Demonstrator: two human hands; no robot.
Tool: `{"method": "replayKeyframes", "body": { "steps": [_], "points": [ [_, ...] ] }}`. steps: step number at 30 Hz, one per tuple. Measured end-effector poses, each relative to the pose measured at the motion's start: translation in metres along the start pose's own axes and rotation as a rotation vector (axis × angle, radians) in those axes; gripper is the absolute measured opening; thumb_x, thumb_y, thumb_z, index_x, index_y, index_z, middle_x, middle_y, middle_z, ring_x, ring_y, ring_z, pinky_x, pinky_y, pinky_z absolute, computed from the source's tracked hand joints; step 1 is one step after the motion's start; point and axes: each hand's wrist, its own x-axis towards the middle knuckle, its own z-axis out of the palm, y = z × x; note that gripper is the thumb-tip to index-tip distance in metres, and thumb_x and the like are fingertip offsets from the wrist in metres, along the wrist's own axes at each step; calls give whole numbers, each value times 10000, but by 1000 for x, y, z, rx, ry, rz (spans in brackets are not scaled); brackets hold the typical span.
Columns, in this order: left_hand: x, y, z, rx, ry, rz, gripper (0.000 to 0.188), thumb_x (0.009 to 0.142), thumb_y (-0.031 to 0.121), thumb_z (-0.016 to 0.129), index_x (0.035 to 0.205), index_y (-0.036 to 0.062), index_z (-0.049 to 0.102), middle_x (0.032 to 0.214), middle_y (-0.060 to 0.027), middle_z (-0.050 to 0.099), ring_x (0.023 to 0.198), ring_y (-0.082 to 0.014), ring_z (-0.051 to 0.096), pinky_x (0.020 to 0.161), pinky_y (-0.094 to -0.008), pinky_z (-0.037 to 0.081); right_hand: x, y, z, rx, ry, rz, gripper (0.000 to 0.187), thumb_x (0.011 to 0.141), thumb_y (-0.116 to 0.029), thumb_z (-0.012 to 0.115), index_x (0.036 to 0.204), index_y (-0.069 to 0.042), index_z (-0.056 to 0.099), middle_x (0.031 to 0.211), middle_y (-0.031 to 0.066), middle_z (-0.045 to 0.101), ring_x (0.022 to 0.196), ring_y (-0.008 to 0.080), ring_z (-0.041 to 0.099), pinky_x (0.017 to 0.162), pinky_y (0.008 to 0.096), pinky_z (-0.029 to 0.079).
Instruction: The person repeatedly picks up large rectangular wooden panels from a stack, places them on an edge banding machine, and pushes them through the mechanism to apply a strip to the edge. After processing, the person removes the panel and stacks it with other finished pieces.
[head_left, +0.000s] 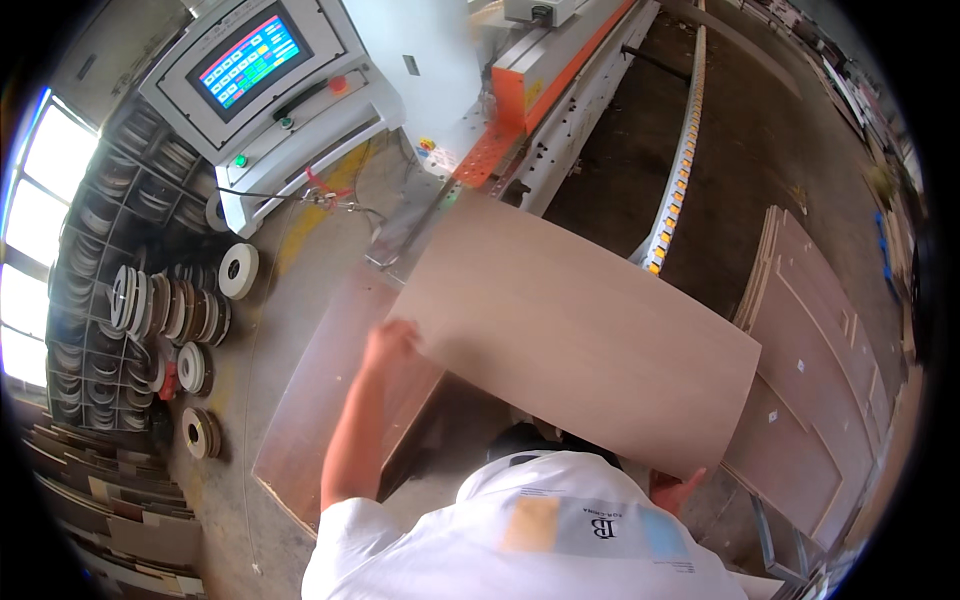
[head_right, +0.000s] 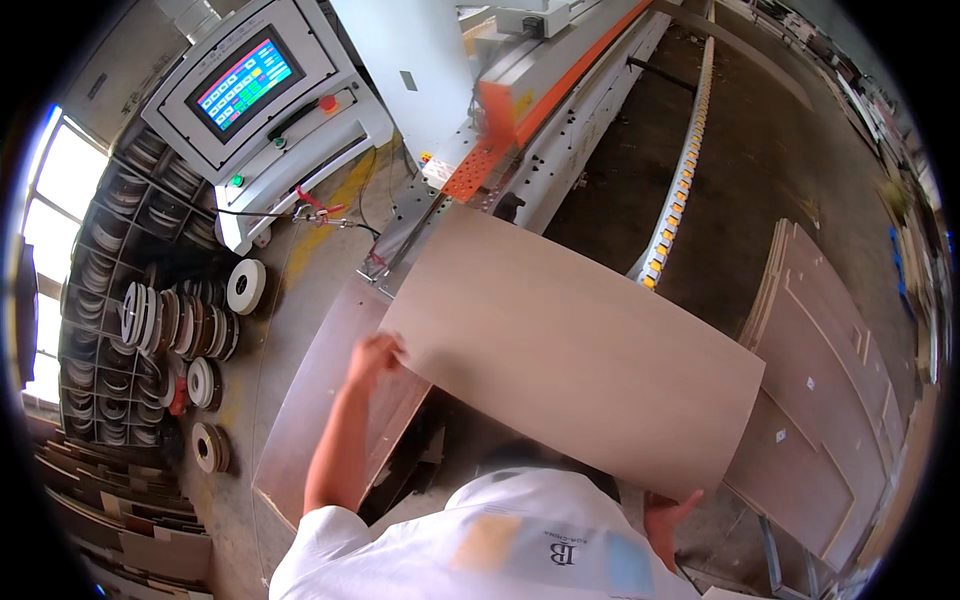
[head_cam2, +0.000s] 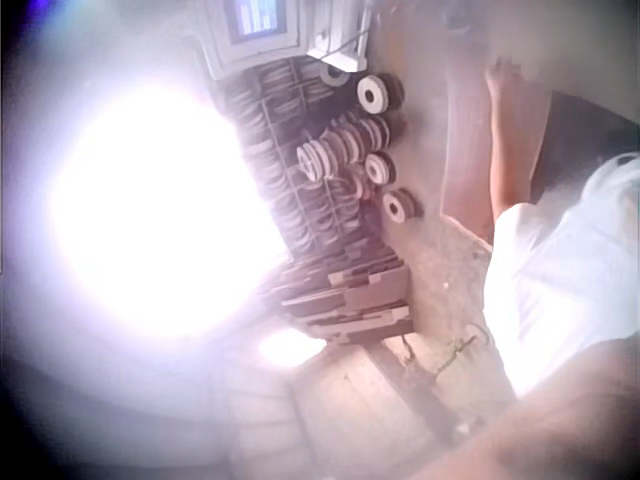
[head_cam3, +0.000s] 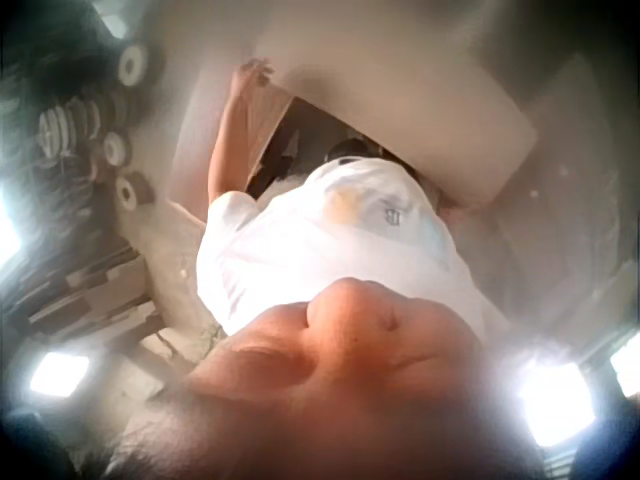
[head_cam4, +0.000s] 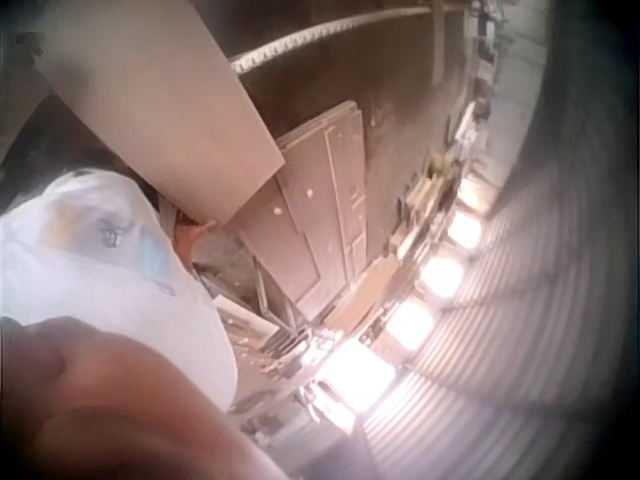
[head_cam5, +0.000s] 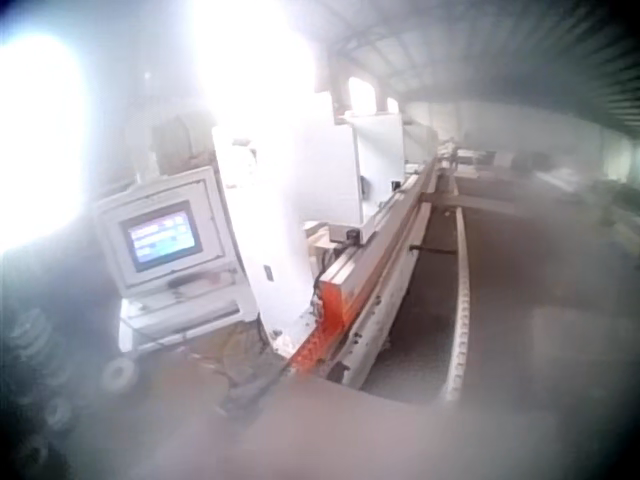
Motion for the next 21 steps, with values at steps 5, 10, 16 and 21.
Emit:
{"method": "replayKeyframes", "body": {
  "steps": [5, 10, 16, 21],
  "points": [
    [157, 63, -115, 94, 627, 434, 346, 886, 213, 704, 1175, 34, 641, 992, -79, 687, 831, -206, 657, 706, -332, 524, 57, -63, -114, -68, 309, -241, 788, 892, -681, 582, 1460, -144, 478, 1440, -2, 501, 1230, 212, 500, 1032, 368, 437],
    [259, 92, -146, 528, 822, 522, 437, 841, 294, 752, 1199, 62, 655, 1144, -132, 717, 1064, -301, 676, 918, -377, 503, 61, -112, -139, -202, 416, -61, 743, 910, -621, 584, 1427, -96, 487, 1449, -4, 476, 1201, 226, 483, 1007, 384, 424],
    [253, 113, -144, 412, 671, 503, 354, 879, 350, 761, 1116, 94, 702, 999, -74, 752, 919, -217, 688, 824, -345, 499, 49, -123, -105, -547, 391, 27, 778, 890, -655, 572, 1488, -176, 440, 1498, -31, 434, 1283, 246, 422, 1064, 445, 350],
    [177, 112, -156, 264, 779, 869, 258, 964, 267, 695, 1097, 47, 677, 1056, -62, 711, 914, -154, 639, 789, -314, 496, 52, -118, -111, -630, 400, 81, 765, 913, -673, 507, 1516, -211, 424, 1554, -31, 395, 1399, 281, 341, 1113, 532, 267]
  ]
}}
